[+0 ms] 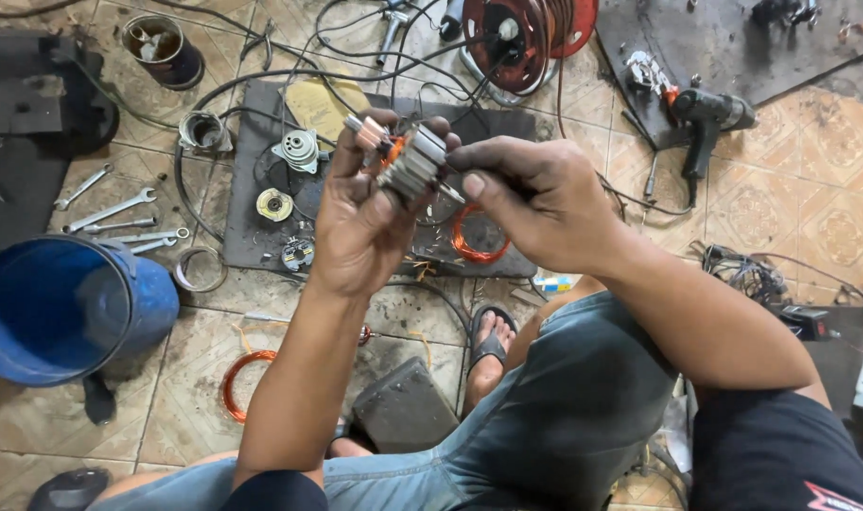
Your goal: Winding copper wire onto a motor armature as part of a motor repair or rebuilding process.
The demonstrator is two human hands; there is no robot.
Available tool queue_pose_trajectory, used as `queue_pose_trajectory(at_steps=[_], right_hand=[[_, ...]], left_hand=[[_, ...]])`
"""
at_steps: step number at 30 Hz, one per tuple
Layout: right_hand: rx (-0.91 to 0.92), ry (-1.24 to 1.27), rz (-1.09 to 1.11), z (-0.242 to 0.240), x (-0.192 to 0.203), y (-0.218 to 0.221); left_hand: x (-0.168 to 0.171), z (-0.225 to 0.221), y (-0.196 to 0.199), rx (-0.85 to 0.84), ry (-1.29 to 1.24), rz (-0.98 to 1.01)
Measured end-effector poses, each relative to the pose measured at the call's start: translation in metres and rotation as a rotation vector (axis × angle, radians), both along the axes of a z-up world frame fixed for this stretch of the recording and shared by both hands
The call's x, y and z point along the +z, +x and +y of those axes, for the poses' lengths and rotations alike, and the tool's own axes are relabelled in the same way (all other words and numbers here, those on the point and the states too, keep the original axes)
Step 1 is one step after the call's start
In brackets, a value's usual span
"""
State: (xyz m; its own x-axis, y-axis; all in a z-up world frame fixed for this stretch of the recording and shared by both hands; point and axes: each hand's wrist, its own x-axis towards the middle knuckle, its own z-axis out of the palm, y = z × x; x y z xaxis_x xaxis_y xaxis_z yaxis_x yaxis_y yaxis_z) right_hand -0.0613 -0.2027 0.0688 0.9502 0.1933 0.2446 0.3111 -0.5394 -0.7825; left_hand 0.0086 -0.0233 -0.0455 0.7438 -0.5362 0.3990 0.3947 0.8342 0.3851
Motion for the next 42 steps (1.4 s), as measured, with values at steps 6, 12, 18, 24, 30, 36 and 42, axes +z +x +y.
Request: queue_pose_trajectory(at_steps=[6, 12, 18, 24, 30, 36, 42], right_hand=[[0.033, -0.114, -0.128, 0.002, 0.001, 0.005], [0.026, -0.204, -0.081, 0.003, -0.011, 0.006], [-0.002, -0.235, -0.113, 0.006, -0.006, 0.007], [0.025, -0.228, -0.116, 0.01, -0.012, 0.01], [-0.014, -0.34, -0.143, 0.008, -0.02, 0.011], [0.026, -0.836, -0.516, -0.001, -0.021, 0.007], [-0.058, -0.77, -0.587, -0.029, -0.028, 0.013]], left_hand=[[-0.016, -0.01, 0.0, -0.025, -0.026, 0.159], [-0.016, -0.013, -0.001, -0.005, 0.065, 0.264], [-0.022, -0.015, 0.005, 0.003, 0.057, 0.279], [-0.029, -0.015, 0.008, -0.002, -0.009, 0.345], [-0.041, -0.016, 0.02, 0.112, 0.186, 0.34], [-0.037, -0.029, 0.015, 0.254, 0.393, 0.308], [-0.022, -0.035, 0.006, 0.227, 0.431, 0.177]])
